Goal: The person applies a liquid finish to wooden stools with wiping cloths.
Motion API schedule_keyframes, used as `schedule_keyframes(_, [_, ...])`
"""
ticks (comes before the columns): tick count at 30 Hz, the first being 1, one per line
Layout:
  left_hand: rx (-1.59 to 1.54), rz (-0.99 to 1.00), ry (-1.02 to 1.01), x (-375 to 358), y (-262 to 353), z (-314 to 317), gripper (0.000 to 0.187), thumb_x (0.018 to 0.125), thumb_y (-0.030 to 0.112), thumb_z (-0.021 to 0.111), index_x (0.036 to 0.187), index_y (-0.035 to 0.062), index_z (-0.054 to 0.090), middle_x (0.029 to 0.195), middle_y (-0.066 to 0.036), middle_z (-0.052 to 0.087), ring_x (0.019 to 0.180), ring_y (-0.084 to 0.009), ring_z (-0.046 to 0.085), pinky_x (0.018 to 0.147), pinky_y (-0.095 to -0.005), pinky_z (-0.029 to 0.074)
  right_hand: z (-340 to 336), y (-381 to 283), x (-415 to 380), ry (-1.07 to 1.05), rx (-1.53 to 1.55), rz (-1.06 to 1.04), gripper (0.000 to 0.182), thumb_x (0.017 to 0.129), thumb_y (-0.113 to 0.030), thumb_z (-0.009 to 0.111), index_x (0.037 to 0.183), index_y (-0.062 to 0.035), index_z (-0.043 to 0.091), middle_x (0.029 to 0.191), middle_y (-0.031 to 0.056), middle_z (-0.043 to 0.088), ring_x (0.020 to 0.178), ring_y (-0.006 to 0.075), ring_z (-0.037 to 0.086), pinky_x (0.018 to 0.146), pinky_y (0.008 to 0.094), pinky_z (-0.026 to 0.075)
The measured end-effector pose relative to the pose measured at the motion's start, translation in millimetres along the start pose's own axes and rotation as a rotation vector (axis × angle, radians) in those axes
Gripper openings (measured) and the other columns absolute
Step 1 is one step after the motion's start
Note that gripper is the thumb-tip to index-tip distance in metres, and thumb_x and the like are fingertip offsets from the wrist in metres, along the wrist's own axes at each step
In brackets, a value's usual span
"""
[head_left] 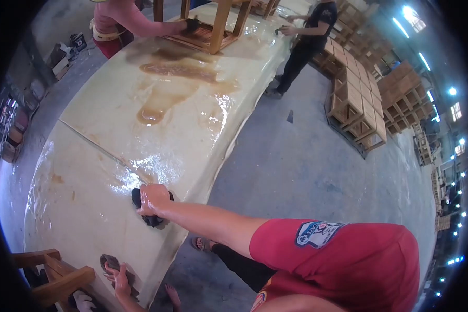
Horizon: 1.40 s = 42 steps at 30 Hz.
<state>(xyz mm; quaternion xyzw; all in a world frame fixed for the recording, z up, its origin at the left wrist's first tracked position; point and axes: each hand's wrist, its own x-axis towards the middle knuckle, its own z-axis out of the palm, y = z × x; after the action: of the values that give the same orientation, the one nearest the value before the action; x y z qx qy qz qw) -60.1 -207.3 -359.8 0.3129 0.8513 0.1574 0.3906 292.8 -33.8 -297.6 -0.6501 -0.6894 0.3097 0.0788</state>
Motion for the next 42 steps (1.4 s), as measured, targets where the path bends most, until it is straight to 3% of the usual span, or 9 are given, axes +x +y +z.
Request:
schedule_keyframes(17, [0.28, -0.276, -0.205, -2, 41, -8, 0.124, 0.079, 0.044, 0.076, 0.152, 0.0244, -0.022, 0.152, -0.03, -0.03, 0.145, -0.0428, -0.02, 0.119, -0.0521, 0.011, 0, -10, 26, -0.122, -0.144, -0.033, 0.066, 0.067, -0.057, 0.075, 0.106, -0.0037, 0.064, 0.095, 0.0164, 0.071, 0.092, 0.0332, 0.068, 0.082, 0.0419, 0.054])
schedule_keyframes(19, [0.686, -0.149, -0.323, -12, 77, -18, 0.124, 0.082, 0.062, 0.062, 0.149, -0.0061, -0.016, 0.159, -0.029, -0.003, 0.147, -0.0446, -0.008, 0.119, -0.0536, 0.0, -8, -16, 29, -0.184, -0.112, 0.006, 0.065, 0.066, -0.056, 0.074, 0.104, -0.0044, 0.066, 0.095, 0.0172, 0.071, 0.089, 0.0334, 0.069, 0.08, 0.0417, 0.055])
schedule_keyframes(22, [0.639, -0.038, -0.477, -8, 70, -21, 0.12, 0.085, 0.071, 0.048, 0.148, -0.0115, -0.011, 0.16, -0.028, -0.003, 0.147, -0.043, -0.012, 0.119, -0.0543, -0.004, -2, -21, 35, -0.201, -0.192, 0.043, 0.066, 0.064, -0.057, 0.074, 0.103, -0.0048, 0.066, 0.092, 0.0178, 0.071, 0.086, 0.0338, 0.07, 0.076, 0.0427, 0.056])
schedule_keyframes(23, [0.692, -0.022, -0.29, 27, -1, 13, 0.121, 0.082, 0.071, 0.053, 0.15, -0.0051, -0.012, 0.159, -0.03, -0.006, 0.147, -0.0439, -0.014, 0.119, -0.0546, -0.004, -2, -29, 34, -0.153, -0.204, 0.021, 0.068, 0.063, -0.059, 0.074, 0.104, -0.0046, 0.066, 0.093, 0.0178, 0.071, 0.087, 0.0344, 0.07, 0.076, 0.0433, 0.056])
schedule_keyframes(25, [0.455, -0.16, -0.277, -1, 36, -4, 0.123, 0.075, 0.068, 0.064, 0.154, 0.011, -0.011, 0.152, -0.037, -0.022, 0.141, -0.0519, -0.023, 0.111, -0.0687, -0.004, 0, -38, 32, -0.107, -0.269, -0.055, 0.068, 0.064, -0.058, 0.073, 0.105, -0.0048, 0.066, 0.095, 0.0179, 0.071, 0.089, 0.0351, 0.07, 0.078, 0.0453, 0.055])
schedule_keyframes(32, [0.267, -0.169, -0.159, -23, 47, -10, 0.115, 0.07, 0.047, 0.07, 0.153, 0.0199, -0.004, 0.148, -0.035, -0.034, 0.135, -0.0541, -0.035, 0.104, -0.0762, -0.009, 1, -49, 10, -0.052, -0.332, -0.051, 0.06, 0.069, -0.054, 0.072, 0.101, -0.0032, 0.069, 0.098, 0.0236, 0.069, 0.096, 0.0418, 0.066, 0.084, 0.0484, 0.052])
schedule_keyframes(35, [0.177, -0.168, -0.06, -14, 44, 2, 0.109, 0.07, 0.044, 0.072, 0.152, 0.0234, 0.002, 0.151, -0.035, -0.029, 0.138, -0.0527, -0.031, 0.105, -0.0752, -0.009, 3, -44, 12, -0.077, -0.327, -0.085, 0.062, 0.07, -0.055, 0.071, 0.102, -0.0016, 0.069, 0.1, 0.0246, 0.069, 0.098, 0.0422, 0.065, 0.086, 0.0482, 0.051])
schedule_keyframes(37, [0.136, -0.125, 0.157, -32, 50, 10, 0.086, 0.078, 0.034, 0.069, 0.149, 0.0252, 0.021, 0.157, -0.032, -0.002, 0.145, -0.0508, -0.007, 0.109, -0.0722, -0.001, 3, -49, 10, -0.107, -0.324, -0.105, 0.063, 0.071, -0.055, 0.07, 0.103, 0.0001, 0.07, 0.102, 0.0253, 0.069, 0.099, 0.0422, 0.065, 0.086, 0.0478, 0.051])
schedule_keyframes(42, [-0.337, 0.036, 0.742, -27, 52, 48, 0.022, 0.086, 0.013, 0.056, 0.104, 0.0131, 0.068, 0.105, -0.016, 0.067, 0.103, -0.0348, 0.062, 0.088, -0.0423, 0.05, 17, 2, 44, -0.25, -0.168, -0.309, 0.067, 0.079, -0.057, 0.065, 0.1, 0.0067, 0.07, 0.102, 0.027, 0.069, 0.1, 0.0392, 0.067, 0.088, 0.0443, 0.05])
